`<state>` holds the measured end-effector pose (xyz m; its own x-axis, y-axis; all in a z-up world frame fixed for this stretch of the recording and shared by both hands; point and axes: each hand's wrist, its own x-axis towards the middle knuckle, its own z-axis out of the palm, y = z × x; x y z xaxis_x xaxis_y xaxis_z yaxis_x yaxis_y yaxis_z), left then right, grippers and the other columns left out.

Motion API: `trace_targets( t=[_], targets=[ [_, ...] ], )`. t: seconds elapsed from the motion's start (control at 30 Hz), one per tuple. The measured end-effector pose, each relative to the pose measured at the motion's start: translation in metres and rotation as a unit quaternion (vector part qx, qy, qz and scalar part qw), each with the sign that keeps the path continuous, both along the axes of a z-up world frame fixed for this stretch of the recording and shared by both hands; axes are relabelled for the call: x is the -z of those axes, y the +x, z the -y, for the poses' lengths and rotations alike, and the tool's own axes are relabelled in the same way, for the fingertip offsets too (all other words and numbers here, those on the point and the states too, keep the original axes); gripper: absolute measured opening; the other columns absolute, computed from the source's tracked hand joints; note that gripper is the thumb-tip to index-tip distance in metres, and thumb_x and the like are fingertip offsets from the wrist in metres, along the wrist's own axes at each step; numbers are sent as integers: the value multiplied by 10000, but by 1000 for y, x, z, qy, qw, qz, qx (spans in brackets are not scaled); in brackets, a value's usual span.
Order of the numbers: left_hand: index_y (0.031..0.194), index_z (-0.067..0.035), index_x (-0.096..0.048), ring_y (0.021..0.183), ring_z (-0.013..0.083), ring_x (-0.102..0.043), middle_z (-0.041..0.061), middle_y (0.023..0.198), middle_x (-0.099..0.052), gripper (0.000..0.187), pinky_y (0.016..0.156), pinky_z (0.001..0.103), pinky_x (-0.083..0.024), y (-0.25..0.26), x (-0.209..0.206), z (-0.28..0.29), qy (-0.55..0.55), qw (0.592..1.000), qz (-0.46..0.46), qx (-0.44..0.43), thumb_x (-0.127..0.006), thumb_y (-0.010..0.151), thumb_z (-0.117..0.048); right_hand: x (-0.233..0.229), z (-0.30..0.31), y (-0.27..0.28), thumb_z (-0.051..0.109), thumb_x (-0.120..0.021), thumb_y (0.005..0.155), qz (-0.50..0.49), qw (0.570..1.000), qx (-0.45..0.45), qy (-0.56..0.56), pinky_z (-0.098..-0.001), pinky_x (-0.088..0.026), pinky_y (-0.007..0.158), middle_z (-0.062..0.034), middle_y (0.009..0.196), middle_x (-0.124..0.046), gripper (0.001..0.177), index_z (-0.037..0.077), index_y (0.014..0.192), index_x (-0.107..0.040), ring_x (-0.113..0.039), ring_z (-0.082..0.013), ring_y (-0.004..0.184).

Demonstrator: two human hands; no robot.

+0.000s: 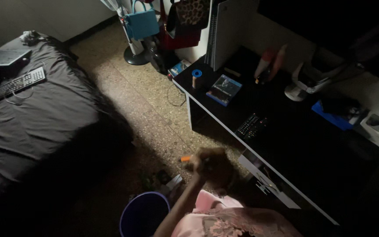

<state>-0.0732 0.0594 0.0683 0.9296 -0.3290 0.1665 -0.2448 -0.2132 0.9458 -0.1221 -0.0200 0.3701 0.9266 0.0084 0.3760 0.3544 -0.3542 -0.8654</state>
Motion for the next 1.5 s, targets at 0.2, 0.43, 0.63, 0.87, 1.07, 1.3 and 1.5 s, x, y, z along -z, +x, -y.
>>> trace_targets(
  t=[0.2,0.43,0.63,0.87,1.07,1.3,1.5],
  targets=[
    [796,24,-661,698,270,-649,155,718,-680,276,649,409,-524,82,17,25,-58,997,-41,-20,-674,886,-237,65,-9,46,210,-666,968,-24,1000,5,-3,-311,-519,642,-58,746,-686,179,49,903,-711,-649,-131,716],
    [786,31,-654,676,267,-646,163,705,-677,279,614,404,-523,62,28,-9,-42,996,-75,-33,-703,863,-233,92,-27,40,190,-714,887,44,995,35,87,-335,-547,714,-118,862,-682,225,-17,943,-643,-658,-149,812],
    [776,37,-648,657,264,-643,169,694,-674,285,584,400,-522,-4,-7,0,60,994,-6,-91,-727,843,-229,62,-8,12,240,-725,854,-21,1000,21,3,-320,-512,660,-102,796,-630,261,2,865,-619,-615,-170,722],
    [787,66,-649,662,253,-651,184,696,-672,324,594,393,-543,0,-57,21,-48,990,11,-129,-773,878,-220,-13,5,5,216,-645,958,-28,998,62,-19,-310,-424,554,-31,626,-558,275,58,738,-600,-533,-122,554],
    [847,48,-671,722,225,-661,161,761,-694,284,626,378,-548,41,-7,42,-56,996,-11,-63,-772,858,-218,22,-4,14,143,-694,898,6,998,43,-37,-301,-391,528,-76,599,-521,263,40,701,-553,-507,-115,530],
    [917,26,-697,793,193,-672,135,836,-720,266,664,361,-553,29,33,57,-63,988,-133,41,-771,835,-215,77,5,23,180,-678,918,140,989,37,-18,-316,-505,647,-94,806,-649,178,27,859,-608,-645,-151,746],
    [949,-2,-728,830,155,-658,124,873,-744,260,698,349,-547,-14,-18,49,-113,984,-131,52,-784,823,-222,-5,30,14,244,-678,918,-90,990,94,-47,-292,-414,536,-32,592,-576,289,54,715,-596,-519,-107,546]
  ],
)
